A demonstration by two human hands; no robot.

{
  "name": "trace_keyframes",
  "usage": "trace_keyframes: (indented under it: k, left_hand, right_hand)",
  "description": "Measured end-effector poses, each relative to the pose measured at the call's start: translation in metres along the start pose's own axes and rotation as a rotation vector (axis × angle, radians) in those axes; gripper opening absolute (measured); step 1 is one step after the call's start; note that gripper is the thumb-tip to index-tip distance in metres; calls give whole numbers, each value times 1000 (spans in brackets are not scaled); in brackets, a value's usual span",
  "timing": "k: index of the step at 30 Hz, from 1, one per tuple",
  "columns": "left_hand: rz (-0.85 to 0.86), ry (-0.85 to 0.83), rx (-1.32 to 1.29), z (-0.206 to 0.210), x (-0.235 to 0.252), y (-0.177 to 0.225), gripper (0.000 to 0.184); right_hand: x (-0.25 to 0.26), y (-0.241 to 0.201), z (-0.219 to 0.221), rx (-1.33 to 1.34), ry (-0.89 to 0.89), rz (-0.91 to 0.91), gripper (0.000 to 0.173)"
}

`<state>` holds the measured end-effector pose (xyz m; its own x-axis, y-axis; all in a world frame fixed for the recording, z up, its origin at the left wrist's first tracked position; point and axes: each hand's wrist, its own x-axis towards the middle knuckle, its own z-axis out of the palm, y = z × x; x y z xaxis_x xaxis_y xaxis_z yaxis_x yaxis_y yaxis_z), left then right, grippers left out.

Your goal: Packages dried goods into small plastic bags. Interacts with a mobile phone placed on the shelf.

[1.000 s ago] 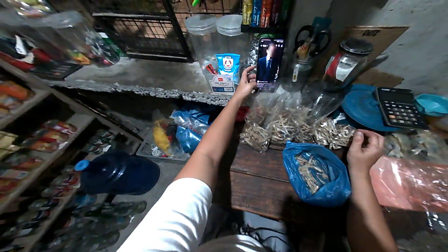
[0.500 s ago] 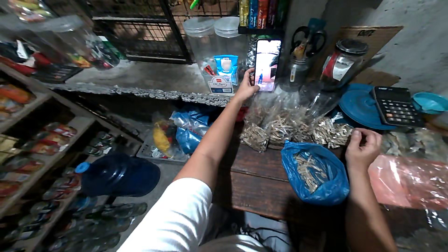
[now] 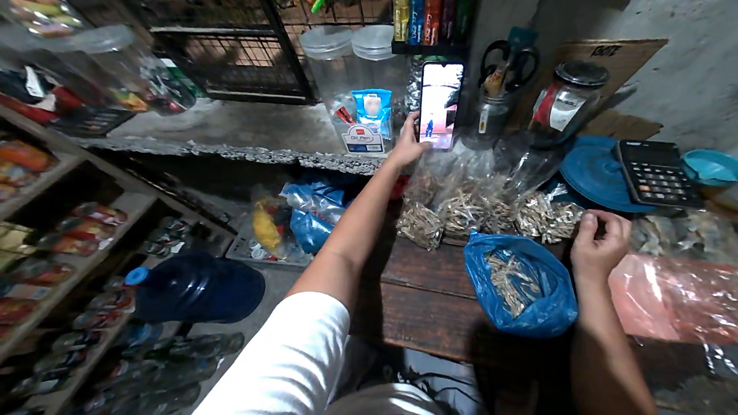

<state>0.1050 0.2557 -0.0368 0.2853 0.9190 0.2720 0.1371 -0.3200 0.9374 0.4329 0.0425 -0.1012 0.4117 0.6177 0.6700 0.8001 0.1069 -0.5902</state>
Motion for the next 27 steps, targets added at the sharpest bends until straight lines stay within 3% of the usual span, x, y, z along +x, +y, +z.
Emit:
trace_keyframes:
  k: [9, 19, 27]
  left_hand:
    - [-7, 38, 49, 9, 6, -3, 81]
    - [-72, 50, -115, 3, 6, 11, 50]
    - [-137, 157, -195, -9, 19, 28, 42]
  right_hand:
    - [0, 2, -1, 11, -6, -13, 39]
    - [1, 2, -1, 14, -2, -14, 38]
    - [1, 2, -1, 16, -10, 13, 36]
